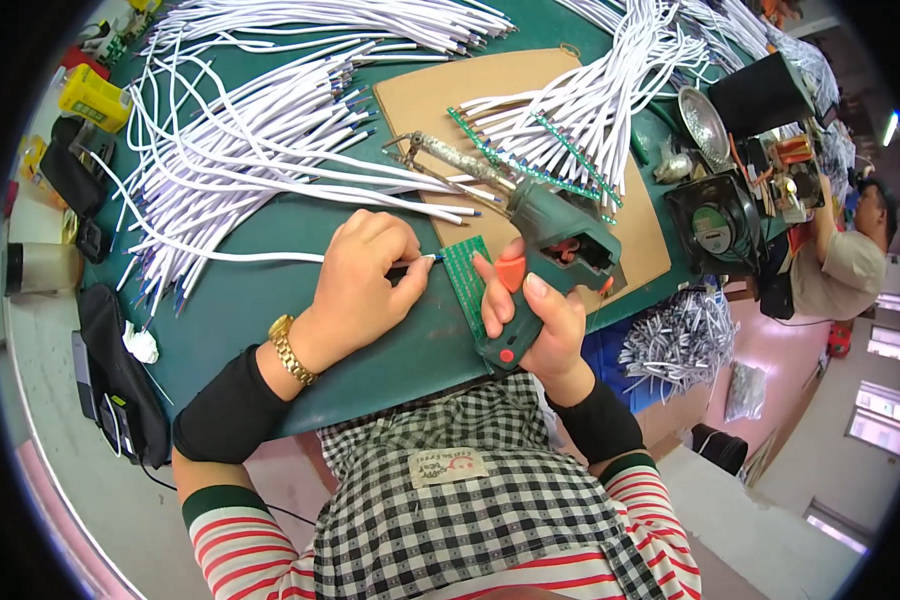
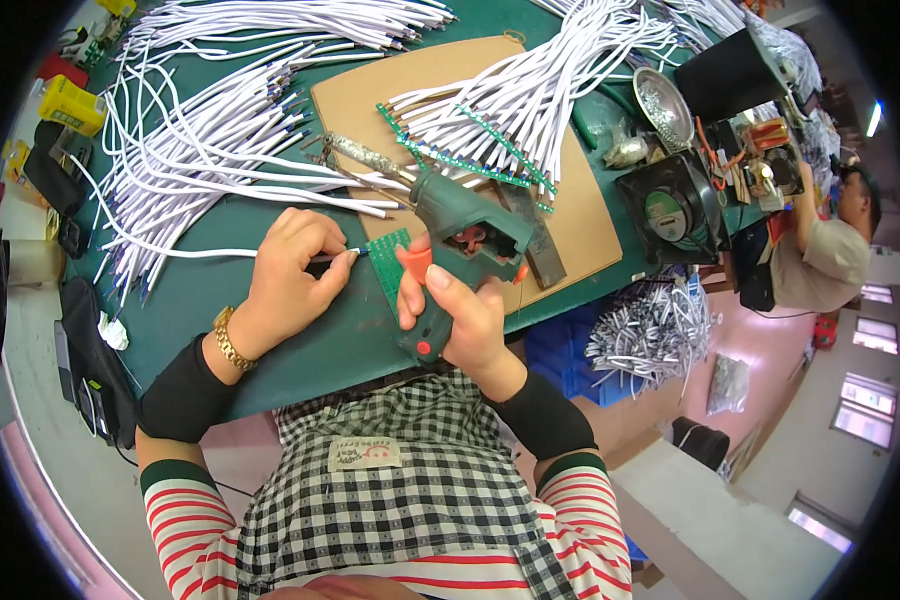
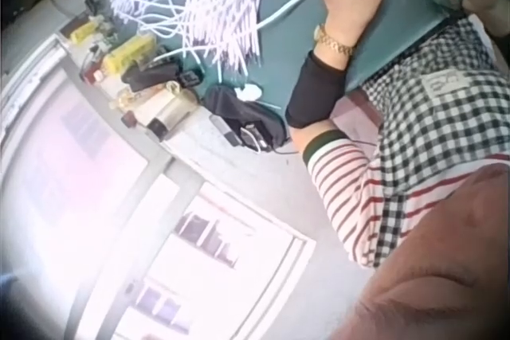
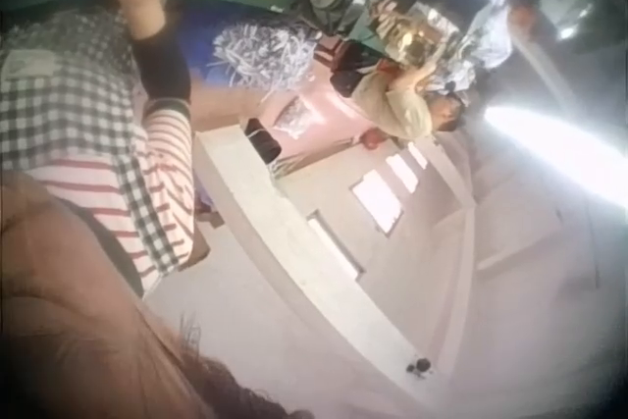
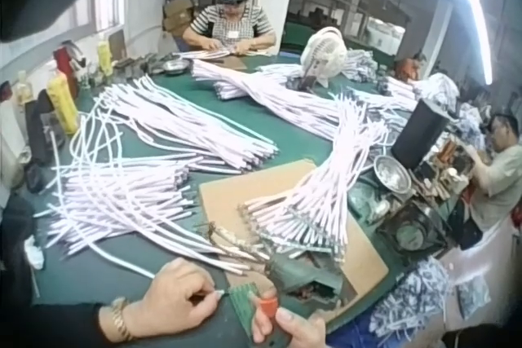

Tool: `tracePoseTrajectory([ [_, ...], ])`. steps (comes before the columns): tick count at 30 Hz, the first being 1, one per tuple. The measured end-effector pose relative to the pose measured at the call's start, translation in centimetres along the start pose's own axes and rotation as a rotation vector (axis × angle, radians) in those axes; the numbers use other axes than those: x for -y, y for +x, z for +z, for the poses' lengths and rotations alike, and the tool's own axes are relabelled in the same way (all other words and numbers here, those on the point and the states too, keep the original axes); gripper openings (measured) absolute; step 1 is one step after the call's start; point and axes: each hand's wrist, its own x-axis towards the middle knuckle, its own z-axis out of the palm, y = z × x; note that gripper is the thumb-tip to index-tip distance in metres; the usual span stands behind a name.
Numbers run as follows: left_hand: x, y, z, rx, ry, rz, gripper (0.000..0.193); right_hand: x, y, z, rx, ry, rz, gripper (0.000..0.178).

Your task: The person solders multiple white wires to a green printed circuit board using a soldering iron and solder wire.

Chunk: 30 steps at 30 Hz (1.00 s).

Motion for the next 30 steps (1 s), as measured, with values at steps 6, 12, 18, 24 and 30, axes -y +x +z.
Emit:
tracePoseTrajectory([
  [6,0.1,-0.1,0.1,-0.005,-0.019,-0.011,0.018,0.0,0.1,0.1,-0.009,0.006,0.025,0.037],
  [12,-0.3,0.1,0.1,0.040,0.043,0.042,0.018,0.0,0.1,0.0,-0.026,0.020,0.010,0.037],
  [18,-1.0,0.1,0.5,0.031,0.128,0.030,0.021,0.1,0.1,0.0,-0.032,0.003,-0.010,0.036],
  [24,-1.1,0.1,0.3,0.038,0.139,0.014,0.021,-0.2,0.0,0.2,-0.045,-0.014,-0.005,0.036],
  [30,-1.1,0.2,0.5,0.028,0.128,-0.013,0.021,-0.4,-0.1,0.1,-0.035,-0.036,-0.064,0.035],
])
